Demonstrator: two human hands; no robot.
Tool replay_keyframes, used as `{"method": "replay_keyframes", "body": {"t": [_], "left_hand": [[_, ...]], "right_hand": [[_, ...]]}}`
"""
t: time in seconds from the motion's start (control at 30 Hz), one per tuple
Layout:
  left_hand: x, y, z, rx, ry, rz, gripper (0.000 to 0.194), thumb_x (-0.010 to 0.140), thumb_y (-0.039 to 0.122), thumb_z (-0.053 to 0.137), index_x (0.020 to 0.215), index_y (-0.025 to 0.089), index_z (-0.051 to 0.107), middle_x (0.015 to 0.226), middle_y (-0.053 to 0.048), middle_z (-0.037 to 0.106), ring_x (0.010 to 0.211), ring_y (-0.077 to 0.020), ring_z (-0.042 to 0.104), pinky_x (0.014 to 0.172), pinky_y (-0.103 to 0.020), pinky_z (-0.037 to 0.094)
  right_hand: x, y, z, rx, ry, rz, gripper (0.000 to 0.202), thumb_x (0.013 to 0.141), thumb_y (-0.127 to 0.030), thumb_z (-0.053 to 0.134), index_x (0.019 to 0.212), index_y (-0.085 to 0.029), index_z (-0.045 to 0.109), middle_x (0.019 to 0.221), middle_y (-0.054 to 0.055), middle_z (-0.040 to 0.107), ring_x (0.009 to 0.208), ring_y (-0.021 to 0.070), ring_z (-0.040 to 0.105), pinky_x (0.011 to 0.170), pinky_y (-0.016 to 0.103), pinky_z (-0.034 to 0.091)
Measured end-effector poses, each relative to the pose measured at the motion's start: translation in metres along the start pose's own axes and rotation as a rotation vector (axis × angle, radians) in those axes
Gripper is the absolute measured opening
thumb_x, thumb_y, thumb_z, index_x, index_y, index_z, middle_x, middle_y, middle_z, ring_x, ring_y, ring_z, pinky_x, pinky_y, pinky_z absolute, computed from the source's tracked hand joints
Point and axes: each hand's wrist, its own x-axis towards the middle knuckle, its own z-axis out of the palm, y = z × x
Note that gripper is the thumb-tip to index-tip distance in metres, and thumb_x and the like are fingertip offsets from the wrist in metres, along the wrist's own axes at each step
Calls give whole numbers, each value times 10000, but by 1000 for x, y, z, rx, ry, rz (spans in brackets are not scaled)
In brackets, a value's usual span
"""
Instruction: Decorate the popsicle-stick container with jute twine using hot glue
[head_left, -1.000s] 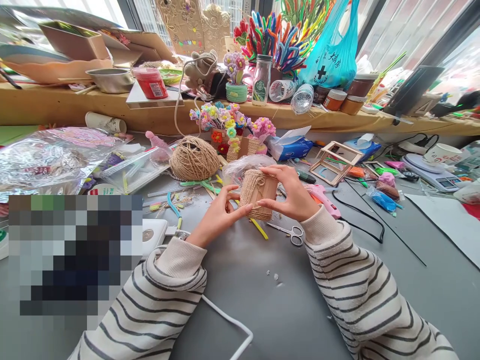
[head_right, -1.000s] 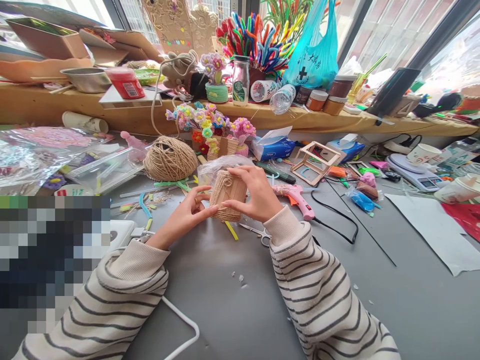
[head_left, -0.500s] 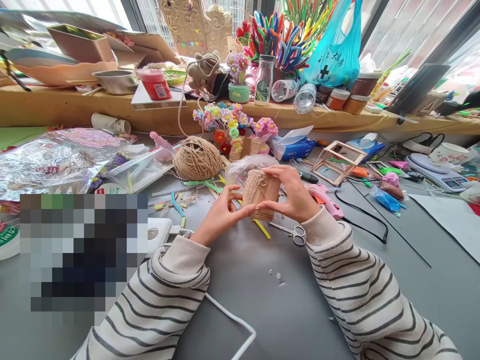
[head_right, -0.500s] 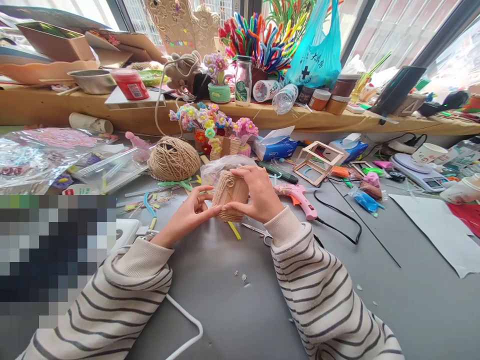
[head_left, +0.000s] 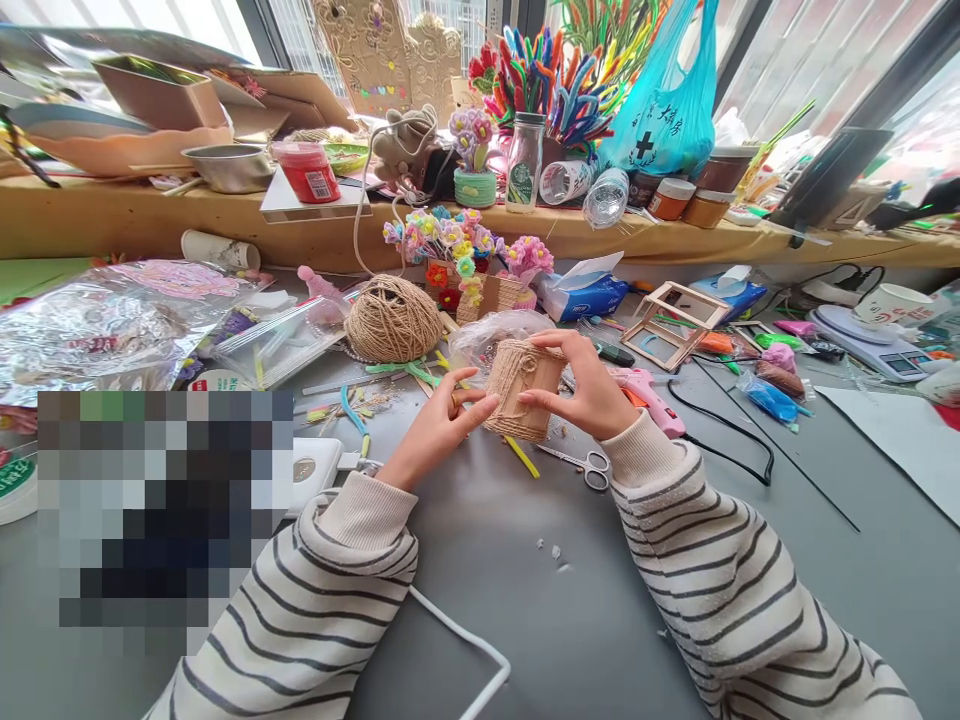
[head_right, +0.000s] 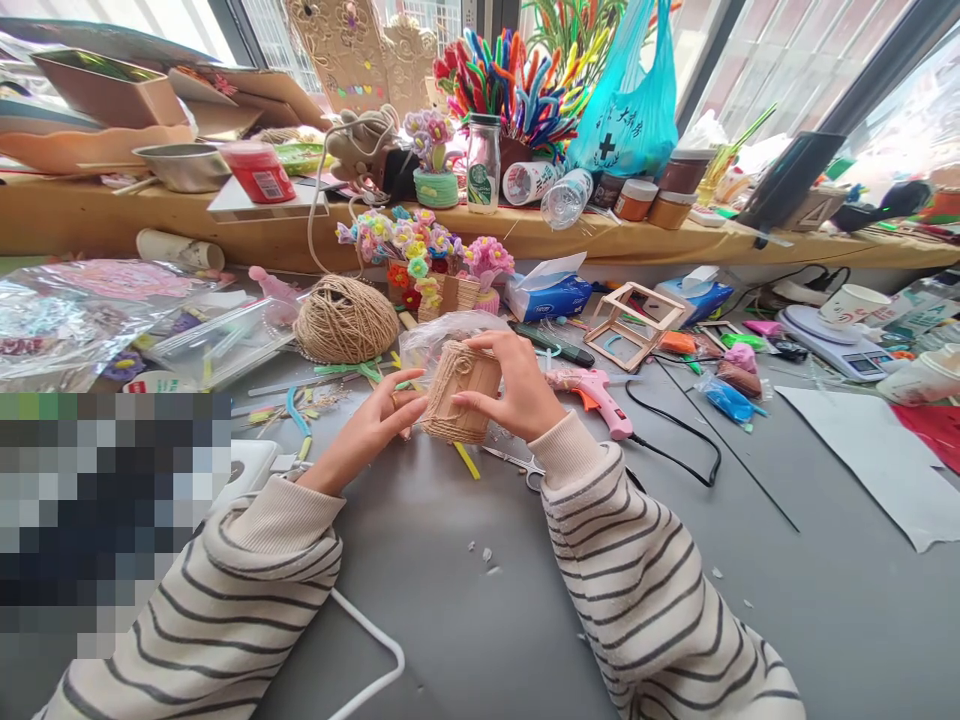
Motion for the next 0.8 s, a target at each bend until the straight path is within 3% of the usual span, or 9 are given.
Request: {"method": "replay_keyframes", "body": {"t": [0.2,0.43,0.67,0.8], "left_hand": [[1,-3,-1,100,-4,31,692,637,476,619,1177,144,342,996,-91,581,489,-53,347,495,-227,313],[0,-3,-2,117,18,39,581,700,497,538,1138,151,378,959,-82,601,577,-96,463,545,-238,355],[-1,-1,1,200,43,61,712,608,483,639,1164,143,352,968,-72,575,498,-59,349,508,-232,333],[-1,-2,3,182,39,38,687,646,476,610,1178,144,332,957,-64,558,506,-56,353,499,-223,324]], "right_hand": [[0,0,-1,23,-9,22,506,657,-398,658,1056,-161,454,1083,122,527,1039,245,473,891,407,383],[0,0,-1,22,-21,16,489,666,-390,652,1061,-188,448,1080,102,527,1029,245,479,889,417,385],[-1,0,1,12,-14,9,494,663,-387,654,1066,-193,444,1068,97,537,1024,255,485,869,422,394],[-1,-1,3,15,1,-6,496,652,-402,663,1053,-206,446,1076,93,535,1036,254,478,881,423,385]]}}
